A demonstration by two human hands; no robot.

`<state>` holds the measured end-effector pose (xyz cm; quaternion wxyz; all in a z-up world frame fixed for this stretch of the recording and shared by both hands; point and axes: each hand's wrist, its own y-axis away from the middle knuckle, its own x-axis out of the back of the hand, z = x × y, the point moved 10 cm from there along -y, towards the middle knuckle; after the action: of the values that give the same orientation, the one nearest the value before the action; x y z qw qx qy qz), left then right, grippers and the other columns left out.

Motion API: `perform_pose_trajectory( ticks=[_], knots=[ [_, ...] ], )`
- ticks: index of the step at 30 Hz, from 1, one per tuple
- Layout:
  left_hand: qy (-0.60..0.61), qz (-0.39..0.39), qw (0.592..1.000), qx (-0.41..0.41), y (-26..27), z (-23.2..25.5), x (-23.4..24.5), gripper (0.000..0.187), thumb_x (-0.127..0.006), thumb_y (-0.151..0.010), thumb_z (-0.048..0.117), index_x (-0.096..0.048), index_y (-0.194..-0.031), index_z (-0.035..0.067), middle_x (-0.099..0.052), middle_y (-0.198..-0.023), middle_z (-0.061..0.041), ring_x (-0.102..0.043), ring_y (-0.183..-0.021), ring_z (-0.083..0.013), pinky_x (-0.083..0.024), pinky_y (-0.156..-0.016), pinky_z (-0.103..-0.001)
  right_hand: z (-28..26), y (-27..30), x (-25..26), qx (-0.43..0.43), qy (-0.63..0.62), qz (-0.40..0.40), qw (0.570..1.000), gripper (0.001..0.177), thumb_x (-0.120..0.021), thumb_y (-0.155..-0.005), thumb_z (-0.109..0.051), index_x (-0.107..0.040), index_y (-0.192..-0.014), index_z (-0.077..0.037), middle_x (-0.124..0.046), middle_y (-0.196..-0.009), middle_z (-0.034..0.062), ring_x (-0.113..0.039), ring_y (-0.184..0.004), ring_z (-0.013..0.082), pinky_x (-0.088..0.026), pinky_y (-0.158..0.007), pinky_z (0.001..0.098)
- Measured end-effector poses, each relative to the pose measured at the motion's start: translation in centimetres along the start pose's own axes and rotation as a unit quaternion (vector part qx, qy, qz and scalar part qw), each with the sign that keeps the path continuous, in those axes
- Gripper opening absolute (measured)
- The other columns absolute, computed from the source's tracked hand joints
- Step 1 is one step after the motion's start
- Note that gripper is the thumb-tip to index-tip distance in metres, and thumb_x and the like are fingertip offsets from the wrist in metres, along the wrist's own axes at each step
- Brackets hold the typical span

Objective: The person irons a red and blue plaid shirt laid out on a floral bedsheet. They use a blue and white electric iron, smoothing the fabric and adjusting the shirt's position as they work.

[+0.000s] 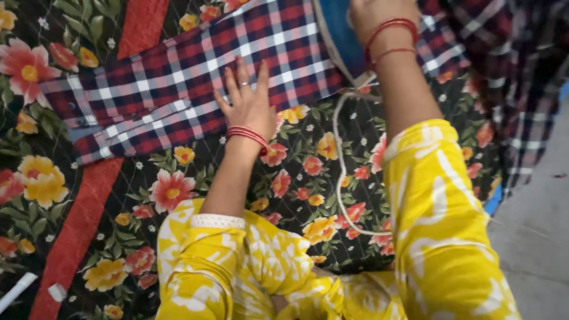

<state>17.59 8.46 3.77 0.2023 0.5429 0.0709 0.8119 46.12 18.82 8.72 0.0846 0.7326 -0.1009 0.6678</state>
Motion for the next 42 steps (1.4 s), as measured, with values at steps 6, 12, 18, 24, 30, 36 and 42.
perform_pose_trajectory(
  ticks=[6, 12, 18, 24, 30, 36, 42],
  knots=[
    [0.011, 0.000, 1.000, 0.007, 0.4, -0.8, 0.7, 0.097, -0.081, -0.079, 0.025, -0.027, -0.160, 0.022, -0.004, -0.167, -0.022, -0.010, -0.152, -0.0477, -0.018, -0.112, -0.075, -0.7, 9.8, 2.4, -0.095, -0.126, -0.081, 0.984, 0.058, -0.058, -0.097, -0.060, -0.070, -0.113, -0.006, -0.072, -0.101, 0.0280, -0.069, -0.095, 0.0465, -0.054, -0.083, 0.0545],
    [-0.013, 0.005, 1.000, -0.014, 0.0, -0.9, -0.5, 0.091, -0.078, -0.083, 0.021, -0.032, -0.161, 0.023, -0.012, -0.167, -0.020, -0.015, -0.152, -0.0479, -0.022, -0.111, -0.077, -2.6, 14.8, 3.5, -0.151, -0.083, -0.093, 0.981, 0.057, -0.055, -0.098, -0.062, -0.067, -0.110, -0.007, -0.072, -0.098, 0.0273, -0.069, -0.091, 0.0484, -0.054, -0.078, 0.0581],
    [0.002, -0.017, 0.999, -0.027, 0.4, -0.4, -0.2, 0.088, -0.080, -0.082, 0.026, -0.034, -0.157, 0.023, -0.012, -0.167, -0.020, -0.016, -0.151, -0.0483, -0.025, -0.109, -0.076, -4.2, 8.3, 2.8, -0.150, -0.071, 0.015, 0.986, 0.058, -0.059, -0.098, -0.064, -0.065, -0.108, -0.007, -0.072, -0.093, 0.0274, -0.068, -0.087, 0.0501, -0.053, -0.075, 0.0587],
    [0.008, -0.042, 0.999, -0.016, 0.9, -0.2, -0.1, 0.089, -0.079, -0.082, 0.032, -0.032, -0.156, 0.023, -0.013, -0.165, -0.019, -0.016, -0.150, -0.0475, -0.026, -0.109, -0.076, -5.5, 4.6, 2.4, -0.108, -0.132, 0.035, 0.985, 0.055, -0.060, -0.096, -0.061, -0.065, -0.114, -0.009, -0.073, -0.094, 0.0258, -0.069, -0.089, 0.0484, -0.054, -0.076, 0.0559],
    [0.048, -0.014, 0.998, -0.029, 1.1, -1.0, 0.8, 0.072, -0.072, -0.090, 0.024, -0.040, -0.154, 0.020, -0.019, -0.167, -0.015, -0.017, -0.153, -0.0454, -0.027, -0.109, -0.077, -5.2, 12.5, 2.8, -0.115, -0.111, -0.098, 0.982, 0.057, -0.058, -0.100, -0.060, -0.066, -0.116, -0.006, -0.071, -0.102, 0.0279, -0.068, -0.097, 0.0487, -0.053, -0.082, 0.0559],
    [0.067, -0.079, 0.995, -0.011, 0.7, -0.5, 0.1, 0.072, -0.071, -0.089, 0.027, -0.039, -0.154, 0.020, -0.015, -0.166, -0.015, -0.012, -0.152, -0.0464, -0.024, -0.106, -0.080, -5.7, 15.9, 3.1, -0.174, -0.062, -0.115, 0.976, 0.056, -0.059, -0.097, -0.061, -0.062, -0.110, -0.006, -0.072, -0.097, 0.0282, -0.068, -0.091, 0.0493, -0.053, -0.077, 0.0577],
    [0.050, -0.091, 0.995, -0.005, 0.7, -0.1, 0.1, 0.071, -0.071, -0.090, 0.032, -0.040, -0.153, 0.021, -0.012, -0.167, -0.015, -0.009, -0.152, -0.0480, -0.023, -0.106, -0.082, -6.3, 8.2, 2.0, -0.143, -0.090, -0.002, 0.986, 0.059, -0.061, -0.097, -0.064, -0.063, -0.107, -0.006, -0.072, -0.095, 0.0274, -0.068, -0.090, 0.0499, -0.053, -0.077, 0.0574]
  ],
)
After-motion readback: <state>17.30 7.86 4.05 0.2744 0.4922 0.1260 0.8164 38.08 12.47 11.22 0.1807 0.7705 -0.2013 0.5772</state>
